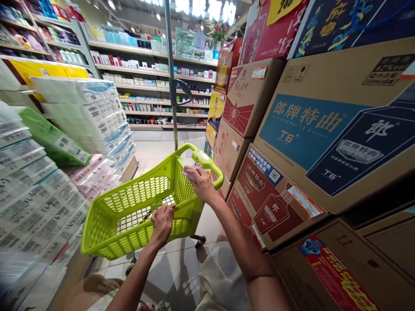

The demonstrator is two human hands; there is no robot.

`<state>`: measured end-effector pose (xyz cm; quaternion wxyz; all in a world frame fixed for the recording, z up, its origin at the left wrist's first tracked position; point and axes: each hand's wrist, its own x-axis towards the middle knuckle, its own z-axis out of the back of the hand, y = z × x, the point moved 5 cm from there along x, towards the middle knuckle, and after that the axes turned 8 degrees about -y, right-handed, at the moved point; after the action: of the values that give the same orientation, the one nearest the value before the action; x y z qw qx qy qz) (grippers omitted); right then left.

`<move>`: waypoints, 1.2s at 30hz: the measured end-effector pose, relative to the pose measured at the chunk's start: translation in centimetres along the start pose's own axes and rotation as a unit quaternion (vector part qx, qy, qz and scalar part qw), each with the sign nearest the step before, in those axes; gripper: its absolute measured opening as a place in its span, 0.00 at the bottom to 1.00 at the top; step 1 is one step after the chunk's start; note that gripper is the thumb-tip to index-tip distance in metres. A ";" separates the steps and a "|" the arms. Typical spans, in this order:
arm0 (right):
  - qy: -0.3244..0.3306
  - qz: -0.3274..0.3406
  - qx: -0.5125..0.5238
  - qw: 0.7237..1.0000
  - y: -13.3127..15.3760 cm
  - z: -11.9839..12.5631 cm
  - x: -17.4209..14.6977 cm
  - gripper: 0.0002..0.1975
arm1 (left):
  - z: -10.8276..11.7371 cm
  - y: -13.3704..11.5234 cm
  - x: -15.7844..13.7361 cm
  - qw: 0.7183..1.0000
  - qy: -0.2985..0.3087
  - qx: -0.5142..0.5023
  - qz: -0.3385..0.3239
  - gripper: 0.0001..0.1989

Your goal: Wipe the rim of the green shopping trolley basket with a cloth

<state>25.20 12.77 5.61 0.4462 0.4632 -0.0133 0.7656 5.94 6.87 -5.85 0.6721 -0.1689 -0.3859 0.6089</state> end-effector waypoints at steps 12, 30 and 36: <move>-0.026 -0.010 0.054 0.998 4.1 -3.0 -3.2 0.25 | -1.5 -5.6 5.0 0.772 0.019 -0.609 0.184 0.23; 0.159 -0.415 0.118 0.888 -14.3 0.3 1.4 0.19 | 0.0 -2.6 13.0 0.955 -0.077 -0.280 0.058 0.21; 0.172 -0.380 0.045 0.908 -14.5 0.5 1.9 0.12 | -4.9 -4.6 12.3 0.978 0.082 -0.141 -0.131 0.20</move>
<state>35.33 22.56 1.59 0.6773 0.3137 0.2756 0.6057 12.15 18.77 -1.99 0.7453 -0.2592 -0.4297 0.4389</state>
